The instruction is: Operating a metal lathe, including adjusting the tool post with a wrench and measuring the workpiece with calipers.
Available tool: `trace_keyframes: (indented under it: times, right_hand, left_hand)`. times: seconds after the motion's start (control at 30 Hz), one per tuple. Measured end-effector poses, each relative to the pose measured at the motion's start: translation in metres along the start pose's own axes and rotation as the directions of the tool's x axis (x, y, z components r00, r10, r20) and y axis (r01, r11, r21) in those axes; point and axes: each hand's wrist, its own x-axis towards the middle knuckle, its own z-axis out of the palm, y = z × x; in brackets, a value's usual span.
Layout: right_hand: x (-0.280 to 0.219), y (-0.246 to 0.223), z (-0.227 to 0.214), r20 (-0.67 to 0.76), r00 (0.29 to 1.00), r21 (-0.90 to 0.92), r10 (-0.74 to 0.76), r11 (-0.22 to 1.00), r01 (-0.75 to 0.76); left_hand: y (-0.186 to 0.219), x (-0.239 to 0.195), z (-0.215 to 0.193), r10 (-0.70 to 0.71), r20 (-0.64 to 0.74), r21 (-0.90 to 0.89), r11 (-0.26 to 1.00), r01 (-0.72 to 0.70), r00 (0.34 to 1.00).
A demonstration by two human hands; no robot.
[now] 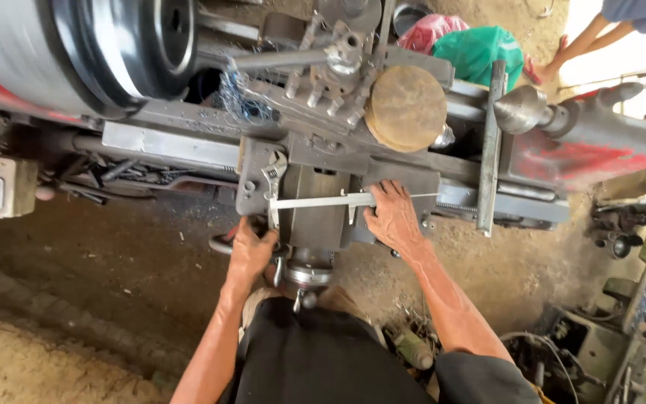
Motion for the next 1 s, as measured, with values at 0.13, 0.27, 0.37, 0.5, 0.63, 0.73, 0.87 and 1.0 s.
trace_keyframes:
  times: [0.13,0.27,0.37,0.5,0.63,0.73,0.87,1.0]
  right_hand:
    - [-0.049,-0.005,-0.04,0.068,0.985,0.103,0.156,0.981,-0.163]
    - [-0.119,0.0,-0.064,0.181,0.838,0.375,0.515,0.751,-0.543]
    - [-0.152,0.017,-0.053,0.211,0.657,0.426,0.723,0.537,-0.728]
    - [-0.168,0.052,-0.016,0.239,0.49,0.438,0.838,0.357,-0.825]
    - [-0.137,0.039,-0.026,0.296,0.519,0.47,0.802,0.351,-0.81]
    - [-0.117,0.035,-0.021,0.257,0.595,0.548,0.762,0.392,-0.739]
    - [-0.095,0.027,-0.026,0.216,0.656,0.539,0.723,0.472,-0.697]
    - [-0.086,0.023,-0.036,0.181,0.702,0.47,0.689,0.567,-0.677]
  left_hand:
    - [0.05,-0.023,-0.012,0.068,0.063,-0.134,0.989,-0.059,0.996]
    - [0.014,-0.01,0.005,0.111,-0.021,-0.095,0.989,-0.113,0.994]
    - [0.039,-0.038,0.006,0.132,-0.102,-0.112,0.983,-0.143,0.986]
    - [0.037,-0.063,0.016,0.335,-0.351,0.126,0.942,-0.311,0.874]
    - [0.063,-0.084,0.02,0.274,-0.473,0.233,0.956,-0.181,0.837]
    - [0.1,-0.096,0.021,0.316,-0.473,0.303,0.935,-0.184,0.823]
    - [0.16,-0.099,0.014,0.476,-0.474,0.426,0.86,-0.28,0.74]
    - [0.172,-0.065,-0.003,0.432,-0.512,0.448,0.872,-0.199,0.742]
